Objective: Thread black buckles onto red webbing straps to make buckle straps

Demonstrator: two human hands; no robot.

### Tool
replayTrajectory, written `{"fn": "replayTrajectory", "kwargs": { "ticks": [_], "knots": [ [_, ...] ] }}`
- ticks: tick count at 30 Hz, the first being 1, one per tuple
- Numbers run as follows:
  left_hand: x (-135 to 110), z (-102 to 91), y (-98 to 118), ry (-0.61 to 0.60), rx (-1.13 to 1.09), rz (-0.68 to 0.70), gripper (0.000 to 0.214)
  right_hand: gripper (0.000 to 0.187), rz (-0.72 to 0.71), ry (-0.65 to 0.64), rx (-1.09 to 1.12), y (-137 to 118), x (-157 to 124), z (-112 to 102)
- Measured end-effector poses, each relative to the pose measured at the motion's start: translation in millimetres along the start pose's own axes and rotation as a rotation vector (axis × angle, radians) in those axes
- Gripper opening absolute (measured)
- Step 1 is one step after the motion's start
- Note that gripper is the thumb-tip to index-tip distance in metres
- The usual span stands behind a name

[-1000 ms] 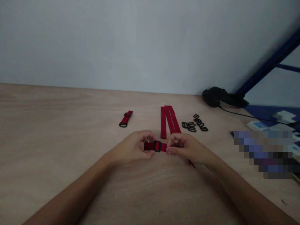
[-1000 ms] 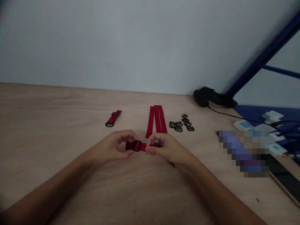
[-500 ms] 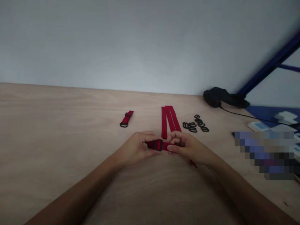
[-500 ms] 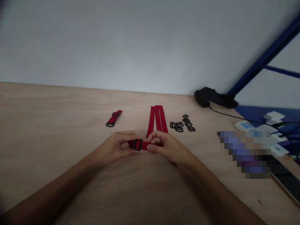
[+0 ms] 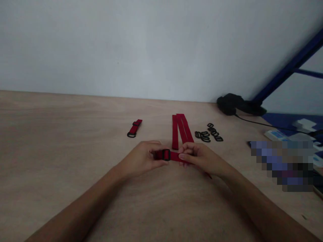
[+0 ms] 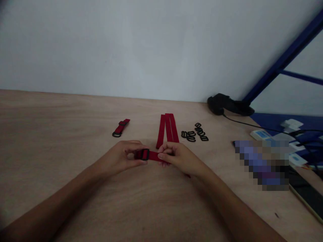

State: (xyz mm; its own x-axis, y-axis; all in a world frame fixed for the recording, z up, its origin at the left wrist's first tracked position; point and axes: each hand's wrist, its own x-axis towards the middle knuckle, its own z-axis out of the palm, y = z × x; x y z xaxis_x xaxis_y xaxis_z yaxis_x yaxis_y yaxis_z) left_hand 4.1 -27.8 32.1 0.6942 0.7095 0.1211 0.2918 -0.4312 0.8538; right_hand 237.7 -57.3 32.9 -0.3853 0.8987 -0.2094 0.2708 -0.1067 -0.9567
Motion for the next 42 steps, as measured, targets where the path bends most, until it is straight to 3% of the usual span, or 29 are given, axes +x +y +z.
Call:
{"fn": "replayTrajectory", "kwargs": {
  "ticks": [5,10,15,21,27,30,36,42],
  "knots": [
    [0.7,3.5,2.5,0.022,-0.016,0.017,0.032,0.026,-0.004,0.022,0.005,0.3,0.4,0.9],
    [0.9,2.5,3.3,0.034,0.145,0.062,0.031,0.025,0.013,0.022,0.001,-1.5,0.6,0.8],
    [-0.3,-3.4,6.3,-0.021,0.271,0.102,0.029,0.026,0.026,-0.016,0.0,-3.8,-0.4,1.2],
    [-1.4,-13.6,8.6,-0.203,0.272,0.17,0.025,0.024,0.033,-0.074,-0.024,-4.7,-1.7,3.3],
    [-1.3,-13.9,7.5,-0.195,0.28,0.173,0.025,0.021,0.036,-0.053,-0.055,-4.8,-1.0,3.6],
    [-1.3,-17.8,5.7,-0.189,0.353,0.134,0.022,0.018,-0.008,-0.004,-0.211,-5.1,-2.3,0.6],
    [-2.9,-34.4,-7.1,-0.187,0.605,-0.035,0.016,0.011,-0.111,0.144,-0.755,-3.2,-4.5,-4.7],
    [-5.8,-35.6,-12.1,-0.184,0.567,-0.062,0.042,0.022,-0.152,0.197,-1.033,-2.2,-8.0,-4.1]
  ]
}}
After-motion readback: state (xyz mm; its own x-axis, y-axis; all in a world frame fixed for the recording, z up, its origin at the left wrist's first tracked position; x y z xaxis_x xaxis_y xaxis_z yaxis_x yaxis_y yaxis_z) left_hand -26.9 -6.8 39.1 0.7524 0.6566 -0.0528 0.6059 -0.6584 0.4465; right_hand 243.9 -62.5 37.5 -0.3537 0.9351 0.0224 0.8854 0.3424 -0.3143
